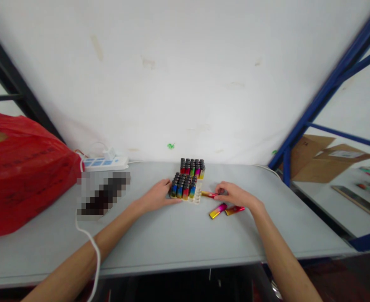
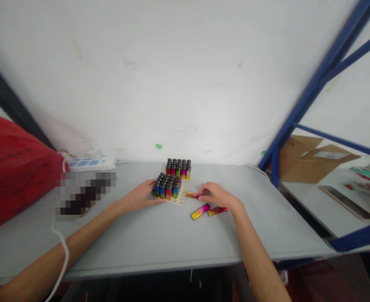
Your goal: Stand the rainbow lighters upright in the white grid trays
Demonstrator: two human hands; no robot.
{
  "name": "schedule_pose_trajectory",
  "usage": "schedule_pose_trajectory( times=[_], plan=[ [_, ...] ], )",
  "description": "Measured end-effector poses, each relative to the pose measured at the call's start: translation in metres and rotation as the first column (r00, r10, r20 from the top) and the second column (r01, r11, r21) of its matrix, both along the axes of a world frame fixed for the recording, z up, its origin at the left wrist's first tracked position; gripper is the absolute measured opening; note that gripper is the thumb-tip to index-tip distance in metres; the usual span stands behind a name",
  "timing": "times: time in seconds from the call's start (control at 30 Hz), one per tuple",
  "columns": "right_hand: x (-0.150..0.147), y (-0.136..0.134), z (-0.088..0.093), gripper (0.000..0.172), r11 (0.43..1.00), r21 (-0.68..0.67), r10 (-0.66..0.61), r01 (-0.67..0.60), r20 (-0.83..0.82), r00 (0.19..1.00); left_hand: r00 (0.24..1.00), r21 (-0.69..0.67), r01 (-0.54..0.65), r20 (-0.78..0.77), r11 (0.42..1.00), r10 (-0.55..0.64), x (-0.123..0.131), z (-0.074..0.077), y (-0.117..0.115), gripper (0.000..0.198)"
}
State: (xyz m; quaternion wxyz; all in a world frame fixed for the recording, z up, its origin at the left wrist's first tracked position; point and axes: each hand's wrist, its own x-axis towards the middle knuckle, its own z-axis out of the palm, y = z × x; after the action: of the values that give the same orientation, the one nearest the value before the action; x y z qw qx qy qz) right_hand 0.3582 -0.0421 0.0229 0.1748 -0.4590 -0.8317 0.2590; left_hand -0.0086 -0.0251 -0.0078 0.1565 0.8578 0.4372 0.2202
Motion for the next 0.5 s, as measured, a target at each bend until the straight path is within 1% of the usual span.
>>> schedule_pose_trajectory(
  times=[0.03,0.1,0.17,0.2,0.27,0.33,0.37,0.4,0.43,0.5],
  plan=[
    [-0.001,0.0,0.001,0.027,0.999,0.022,-0.026,0.028,-0.053,0.998,1.0,-0.01,-0.001,-0.019,1.0,0.001,0.0,0.0,0.0,0.062],
    [-0.003,0.001,0.005,0.03,0.994,0.053,-0.087,0.101,-0.212,0.973,0.999,-0.028,-0.002,-0.051,1.0,0.0,0.0,0.001,0.0,0.063],
    [-0.006,0.001,0.01,0.035,0.983,0.045,-0.146,0.18,-0.412,0.899,0.999,-0.02,0.004,-0.037,1.0,-0.004,-0.001,0.0,0.001,0.062],
    [-0.008,0.002,0.012,0.038,0.977,0.015,-0.175,0.213,-0.519,0.837,1.0,-0.015,0.006,-0.026,1.0,-0.006,-0.001,-0.001,0.002,0.062],
    [-0.015,0.002,0.016,0.044,0.968,-0.1,-0.23,0.229,-0.713,0.663,1.0,-0.01,0.005,-0.01,1.0,-0.005,-0.002,-0.002,0.003,0.061],
    [-0.024,0.0,0.017,0.05,0.959,-0.22,-0.282,0.181,-0.821,0.496,1.0,-0.018,0.007,-0.013,1.0,-0.007,-0.003,-0.003,0.004,0.062],
    [-0.029,-0.001,0.016,0.051,0.952,-0.269,-0.305,0.145,-0.841,0.448,1.0,-0.022,0.008,-0.018,1.0,-0.008,-0.003,-0.004,0.004,0.062],
    [-0.034,-0.002,0.014,0.052,0.945,-0.307,-0.324,0.111,-0.843,0.43,1.0,-0.027,0.008,-0.025,1.0,-0.009,-0.003,-0.003,0.004,0.063],
    [-0.04,-0.003,0.012,0.052,0.938,-0.335,-0.337,0.083,-0.834,0.438,0.999,-0.029,0.006,-0.032,1.0,-0.007,-0.002,-0.003,0.004,0.063],
    [-0.051,-0.005,0.006,0.051,0.927,-0.371,-0.35,0.058,-0.795,0.497,0.999,-0.026,0.001,-0.044,1.0,-0.002,-0.002,-0.002,0.004,0.062]
  ],
)
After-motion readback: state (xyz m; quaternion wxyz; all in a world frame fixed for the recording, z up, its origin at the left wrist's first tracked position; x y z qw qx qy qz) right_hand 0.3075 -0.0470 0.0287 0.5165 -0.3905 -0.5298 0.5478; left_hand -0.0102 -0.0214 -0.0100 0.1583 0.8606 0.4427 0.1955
